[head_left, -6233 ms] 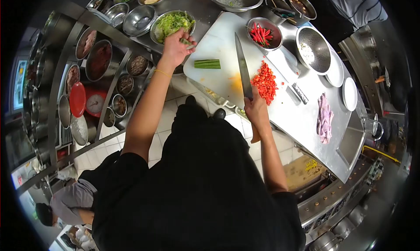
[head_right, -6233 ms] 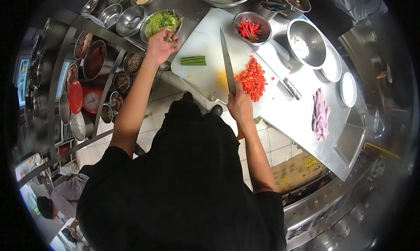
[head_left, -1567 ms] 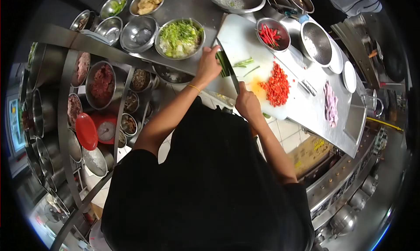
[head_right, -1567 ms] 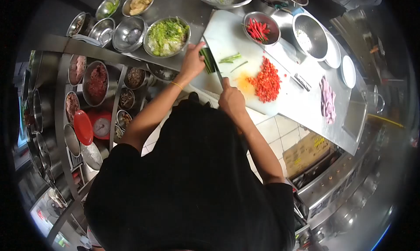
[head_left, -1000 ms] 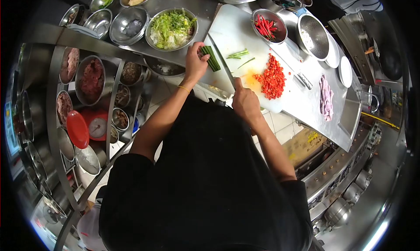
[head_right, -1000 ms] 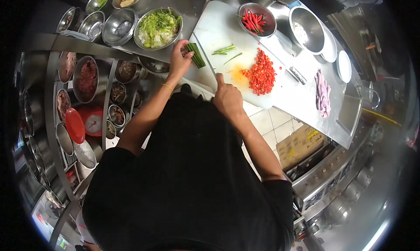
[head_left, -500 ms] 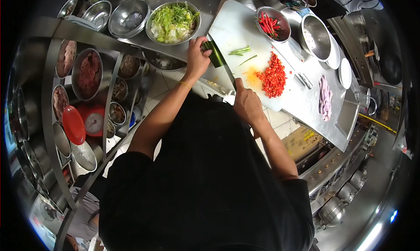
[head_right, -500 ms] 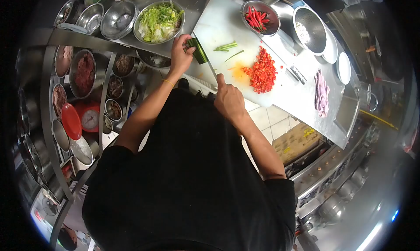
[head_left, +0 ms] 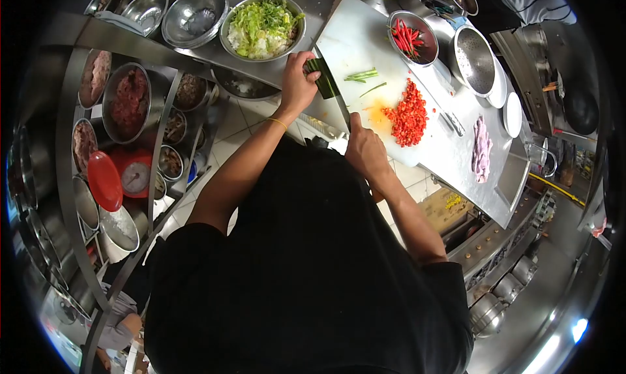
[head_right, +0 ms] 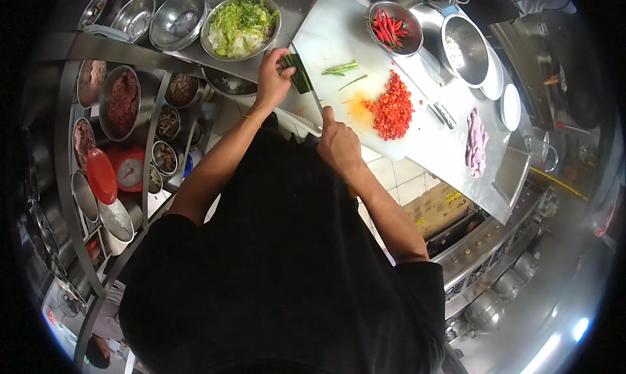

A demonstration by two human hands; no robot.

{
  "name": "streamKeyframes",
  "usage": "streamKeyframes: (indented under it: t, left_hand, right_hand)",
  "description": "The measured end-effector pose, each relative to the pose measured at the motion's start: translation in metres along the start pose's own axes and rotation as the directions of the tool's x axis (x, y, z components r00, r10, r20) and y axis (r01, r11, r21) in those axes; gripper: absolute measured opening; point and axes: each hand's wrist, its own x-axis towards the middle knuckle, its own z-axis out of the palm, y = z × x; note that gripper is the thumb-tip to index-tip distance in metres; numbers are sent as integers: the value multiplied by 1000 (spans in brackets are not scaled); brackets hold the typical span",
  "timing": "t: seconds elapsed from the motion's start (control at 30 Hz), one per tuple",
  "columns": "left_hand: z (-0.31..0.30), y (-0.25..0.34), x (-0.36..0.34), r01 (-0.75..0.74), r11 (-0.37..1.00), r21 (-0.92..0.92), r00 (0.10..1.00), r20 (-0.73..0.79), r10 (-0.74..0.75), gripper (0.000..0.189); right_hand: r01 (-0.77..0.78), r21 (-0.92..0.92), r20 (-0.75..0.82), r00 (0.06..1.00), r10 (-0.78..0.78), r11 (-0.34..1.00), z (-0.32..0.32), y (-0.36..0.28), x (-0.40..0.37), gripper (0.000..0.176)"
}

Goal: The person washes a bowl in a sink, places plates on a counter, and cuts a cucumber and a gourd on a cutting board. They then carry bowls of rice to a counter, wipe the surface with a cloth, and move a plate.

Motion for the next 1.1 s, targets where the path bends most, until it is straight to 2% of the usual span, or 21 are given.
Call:
streamKeyframes:
  t: [0.2, 0.33, 0.4, 0.5, 0.63, 0.73, 0.83, 1.03, 1.1]
  left_hand:
    - [-1, 4, 0, 8, 999, -33, 1000, 28, -7, 35]
    - [-4, 9, 0, 53, 994, -97, 997, 66, -46, 37]
    - [-5, 14, 0, -109, 989, 95, 994, 29, 107, 36]
    - [-5, 21, -7, -207, 972, 108, 977, 69, 201, 30]
    - [11, 24, -6, -258, 966, 31, 958, 133, 252, 19]
    - [4, 14, -4, -327, 944, 53, 933, 181, 313, 17]
    - [-1, 11, -4, -297, 954, 22, 927, 245, 283, 11]
    - [-4, 12, -3, -360, 932, 43, 907, 253, 338, 8]
    - [-5, 9, 0, -379, 924, 47, 897, 265, 354, 12]
  right_hand:
    - [50, 44, -102, 994, -45, 998, 22, 5, 20, 31]
    - [30, 36, -95, 995, -27, 999, 19, 6, 19, 29]
    - [46, 28, -102, 994, -43, 999, 18, 8, 20, 28]
    - [25, 2, -86, 996, -25, 1000, 13, 8, 16, 29]
    - [-19, 5, -105, 994, 19, 1000, 16, 20, 6, 29]
    - [-4, 19, -120, 993, 6, 1000, 15, 23, 5, 30]
    - [2, 33, -134, 991, 3, 999, 19, 26, 1, 27]
    - [-36, 97, -76, 996, 43, 995, 17, 29, -15, 29]
    - [19, 105, -115, 993, -7, 994, 20, 30, -6, 30]
